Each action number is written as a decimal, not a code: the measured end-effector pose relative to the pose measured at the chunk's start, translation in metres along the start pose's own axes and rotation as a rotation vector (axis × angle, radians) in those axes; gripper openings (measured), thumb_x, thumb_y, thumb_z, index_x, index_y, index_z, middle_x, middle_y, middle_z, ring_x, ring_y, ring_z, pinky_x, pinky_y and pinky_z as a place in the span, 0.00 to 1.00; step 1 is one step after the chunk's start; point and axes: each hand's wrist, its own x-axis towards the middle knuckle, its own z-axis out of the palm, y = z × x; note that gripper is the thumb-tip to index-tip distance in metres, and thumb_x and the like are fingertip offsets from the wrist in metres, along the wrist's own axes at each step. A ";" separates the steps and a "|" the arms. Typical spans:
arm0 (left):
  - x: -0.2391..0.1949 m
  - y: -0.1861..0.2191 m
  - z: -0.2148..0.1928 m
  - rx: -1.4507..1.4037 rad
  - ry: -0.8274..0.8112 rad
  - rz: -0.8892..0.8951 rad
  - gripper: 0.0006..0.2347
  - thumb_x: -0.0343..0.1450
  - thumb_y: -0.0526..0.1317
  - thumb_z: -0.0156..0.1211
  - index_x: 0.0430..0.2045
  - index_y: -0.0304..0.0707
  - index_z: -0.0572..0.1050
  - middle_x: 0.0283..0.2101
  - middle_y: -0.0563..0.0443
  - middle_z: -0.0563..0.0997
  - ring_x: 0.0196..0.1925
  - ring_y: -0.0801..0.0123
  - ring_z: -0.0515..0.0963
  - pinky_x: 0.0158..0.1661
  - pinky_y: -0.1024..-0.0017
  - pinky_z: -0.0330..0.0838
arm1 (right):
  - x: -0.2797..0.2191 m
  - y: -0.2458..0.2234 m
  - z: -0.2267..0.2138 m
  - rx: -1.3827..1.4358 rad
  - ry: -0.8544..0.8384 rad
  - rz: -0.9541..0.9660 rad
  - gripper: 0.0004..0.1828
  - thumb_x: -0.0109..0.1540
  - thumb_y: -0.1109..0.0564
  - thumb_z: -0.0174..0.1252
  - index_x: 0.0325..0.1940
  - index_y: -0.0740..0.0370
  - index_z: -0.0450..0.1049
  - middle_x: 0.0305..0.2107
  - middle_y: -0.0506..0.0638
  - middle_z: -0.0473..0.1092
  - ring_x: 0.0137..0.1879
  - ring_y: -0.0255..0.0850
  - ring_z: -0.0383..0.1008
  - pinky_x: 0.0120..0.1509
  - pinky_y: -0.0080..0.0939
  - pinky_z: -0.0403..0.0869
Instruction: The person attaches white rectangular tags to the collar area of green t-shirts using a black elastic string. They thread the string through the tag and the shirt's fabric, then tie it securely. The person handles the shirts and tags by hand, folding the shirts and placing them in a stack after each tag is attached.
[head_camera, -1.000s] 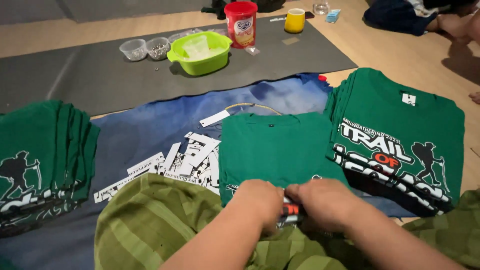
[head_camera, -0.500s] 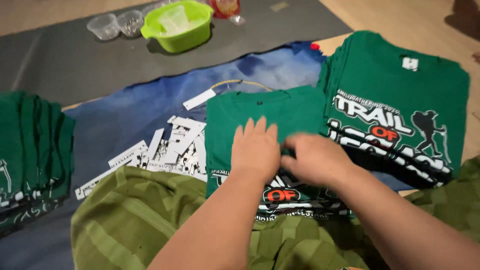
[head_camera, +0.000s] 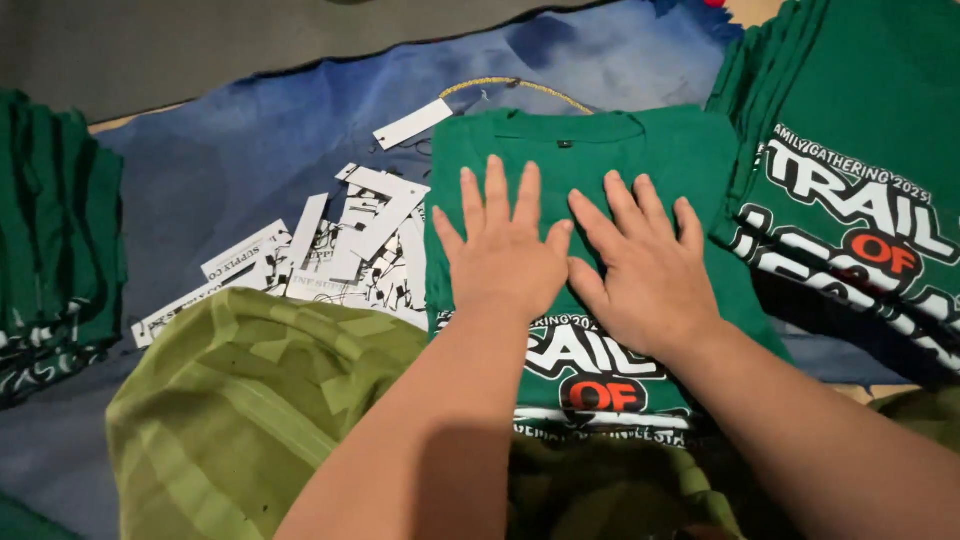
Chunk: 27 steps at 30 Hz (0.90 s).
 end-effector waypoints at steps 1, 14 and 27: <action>0.004 -0.003 -0.003 -0.003 -0.002 0.002 0.30 0.77 0.59 0.32 0.77 0.58 0.41 0.81 0.50 0.33 0.81 0.51 0.28 0.73 0.36 0.24 | 0.001 0.000 -0.002 -0.004 -0.002 0.002 0.36 0.68 0.37 0.42 0.80 0.43 0.52 0.77 0.55 0.46 0.82 0.57 0.40 0.78 0.71 0.40; 0.048 -0.097 0.016 -0.212 0.034 -0.658 0.33 0.75 0.67 0.20 0.73 0.57 0.57 0.78 0.52 0.50 0.81 0.52 0.37 0.71 0.41 0.34 | -0.001 0.000 0.002 0.020 0.039 0.002 0.37 0.66 0.35 0.47 0.79 0.39 0.54 0.76 0.53 0.49 0.81 0.56 0.44 0.78 0.70 0.42; 0.056 -0.115 -0.006 -0.454 0.165 -1.129 0.27 0.76 0.46 0.40 0.74 0.50 0.52 0.80 0.50 0.37 0.79 0.49 0.24 0.75 0.59 0.31 | -0.001 0.000 -0.003 0.057 0.014 0.009 0.36 0.67 0.36 0.46 0.80 0.41 0.53 0.76 0.54 0.48 0.81 0.56 0.43 0.77 0.71 0.41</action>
